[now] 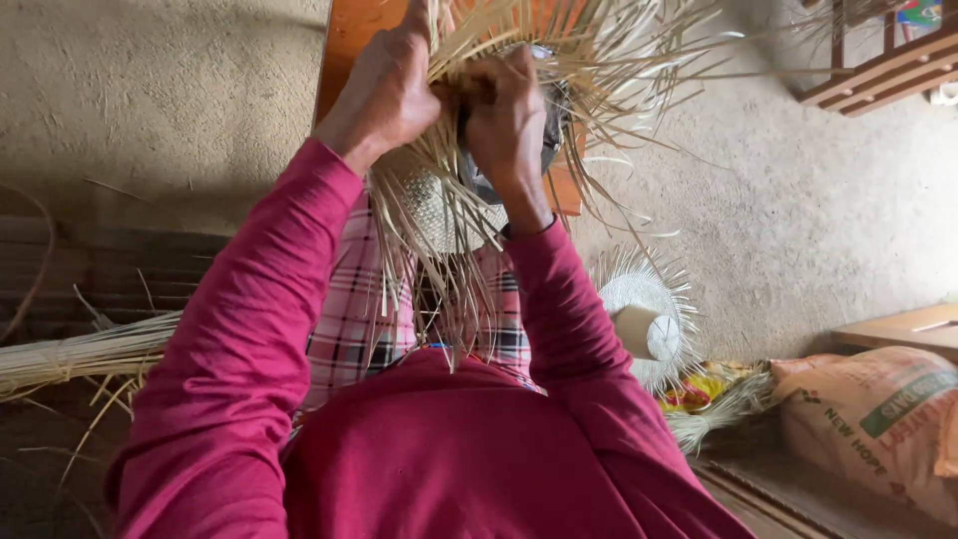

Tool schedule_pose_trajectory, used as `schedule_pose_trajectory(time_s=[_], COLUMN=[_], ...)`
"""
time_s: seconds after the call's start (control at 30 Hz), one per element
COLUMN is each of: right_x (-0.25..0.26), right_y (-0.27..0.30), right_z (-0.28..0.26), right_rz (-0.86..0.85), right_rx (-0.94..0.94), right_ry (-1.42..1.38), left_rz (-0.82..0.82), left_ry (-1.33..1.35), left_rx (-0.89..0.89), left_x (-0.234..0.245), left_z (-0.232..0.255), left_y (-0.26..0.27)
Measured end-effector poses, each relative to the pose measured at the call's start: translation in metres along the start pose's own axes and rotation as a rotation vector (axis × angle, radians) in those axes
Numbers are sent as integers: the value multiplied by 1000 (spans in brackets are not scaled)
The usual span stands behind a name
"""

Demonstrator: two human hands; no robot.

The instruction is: Weaving dried plant fibers around a mold to create a hat

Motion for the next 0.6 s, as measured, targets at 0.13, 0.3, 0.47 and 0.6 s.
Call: schedule_pose_trajectory(time_s=[0.13, 0.3, 0.47, 0.6], right_x=[19, 44, 1, -50], right_y=[-3, -37, -30, 17], right_z=[13, -45, -145, -145], right_rz=[-53, -370, -473, -420], right_rx=[-333, -331, 333, 500], right_ry=[-850, -850, -606, -122], left_rz=[-19, -119, -103, -229], left_ry=[139, 403, 794, 576], left_rx=[54, 171, -210, -193], left_x=[-11, 10, 10, 41], left_z=[-24, -4, -31, -21], left_y=[-15, -20, -6, 1])
Point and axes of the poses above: each hand's wrist, its own y-axis away from the middle knuckle, its own x-axis out of the back of the hand, z = x × y, the point moved 5 cm from there along -y, towards the middle knuckle, and after that the axes turned 11 degrees about -y, right-handed, at the moved point
